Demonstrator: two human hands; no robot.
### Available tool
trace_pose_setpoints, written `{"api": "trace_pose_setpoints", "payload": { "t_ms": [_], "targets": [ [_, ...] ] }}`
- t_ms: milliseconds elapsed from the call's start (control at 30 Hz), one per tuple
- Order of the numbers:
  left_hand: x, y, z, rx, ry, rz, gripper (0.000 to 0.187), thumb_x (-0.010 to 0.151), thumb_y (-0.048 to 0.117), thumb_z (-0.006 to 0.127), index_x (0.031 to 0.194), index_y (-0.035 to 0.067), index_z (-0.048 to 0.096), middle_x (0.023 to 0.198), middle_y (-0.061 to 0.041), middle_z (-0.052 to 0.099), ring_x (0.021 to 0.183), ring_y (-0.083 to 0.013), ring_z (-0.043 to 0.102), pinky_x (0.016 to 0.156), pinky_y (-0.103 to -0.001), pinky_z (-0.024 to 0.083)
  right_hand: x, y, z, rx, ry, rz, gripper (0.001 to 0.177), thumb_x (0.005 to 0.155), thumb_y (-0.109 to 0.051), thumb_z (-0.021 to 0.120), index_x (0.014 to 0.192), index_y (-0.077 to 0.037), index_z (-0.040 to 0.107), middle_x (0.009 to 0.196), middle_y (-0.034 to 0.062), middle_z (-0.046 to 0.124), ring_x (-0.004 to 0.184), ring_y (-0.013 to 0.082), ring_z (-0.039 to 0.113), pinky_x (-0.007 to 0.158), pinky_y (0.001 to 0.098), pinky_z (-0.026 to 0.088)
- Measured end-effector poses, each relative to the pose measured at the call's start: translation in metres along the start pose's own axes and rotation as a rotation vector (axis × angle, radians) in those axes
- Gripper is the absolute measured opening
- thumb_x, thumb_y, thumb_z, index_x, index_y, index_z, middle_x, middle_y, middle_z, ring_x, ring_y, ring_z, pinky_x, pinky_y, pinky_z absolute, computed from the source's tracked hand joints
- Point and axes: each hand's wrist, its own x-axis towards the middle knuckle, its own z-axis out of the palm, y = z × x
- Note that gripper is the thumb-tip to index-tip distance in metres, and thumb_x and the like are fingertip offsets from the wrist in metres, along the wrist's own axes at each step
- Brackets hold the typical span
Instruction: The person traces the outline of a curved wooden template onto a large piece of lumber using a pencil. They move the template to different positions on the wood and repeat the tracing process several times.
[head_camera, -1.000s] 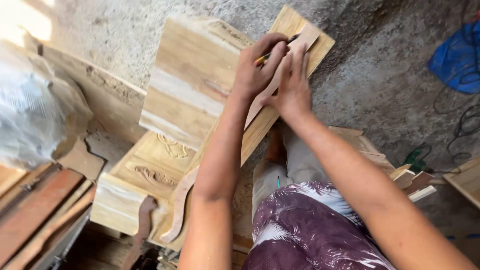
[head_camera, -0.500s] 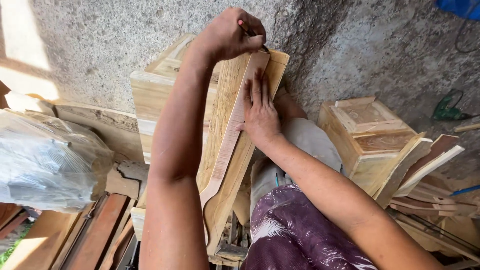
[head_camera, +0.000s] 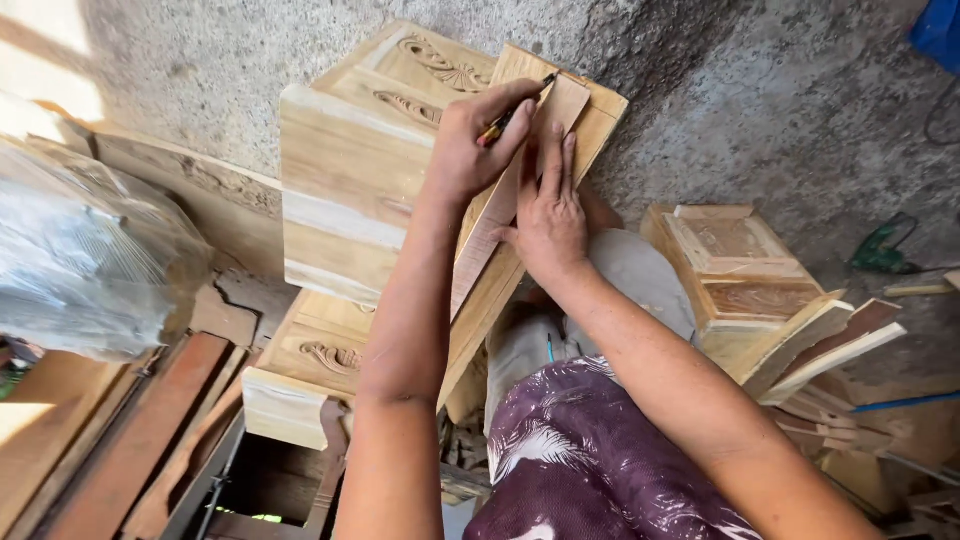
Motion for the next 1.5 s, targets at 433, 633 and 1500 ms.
{"api": "trace_pose_setpoints", "payload": {
  "t_ms": [433,633,1500],
  "targets": [
    [-0.112,-0.011,-0.026,0.111,0.046,-0.046,0.023,0.093,0.019,0.069,0.110,0.006,0.074,0.099,-0.016,0.077,0.085,-0.0303,0.077,0.078,-0.037,0.061,0.008,0.026,0.008,-0.183,-0.020,-0.045,0.146,0.063,-0.055,0.100,0.159,0.013,0.014,0.162,0.0390,-0.003,0.153,0.0576,0.009,0.125,0.0487,0.032],
    [-0.270,-0.020,-0.057,0.147,0.139,-0.233,0.021,0.092,0.018,0.068,0.109,0.008,0.076,0.098,-0.017,0.076,0.084,-0.0326,0.075,0.078,-0.039,0.060,0.028,0.044,0.005,-0.197,-0.073,0.034,0.150,0.060,-0.050,0.103,0.163,0.009,0.012,0.167,0.0325,-0.004,0.154,0.0475,0.028,0.123,0.0433,0.039],
    [-0.450,-0.051,-0.085,-0.063,0.708,-0.101,0.016,0.098,0.008,0.067,0.114,0.007,0.070,0.102,-0.009,0.077,0.091,-0.0186,0.077,0.084,-0.030,0.061,-0.047,0.036,0.030,-0.248,0.131,-0.337,0.061,0.091,-0.014,0.087,0.137,0.006,0.052,0.111,0.0196,0.063,0.098,0.0344,0.068,0.081,0.0449,0.056]
  ]
}}
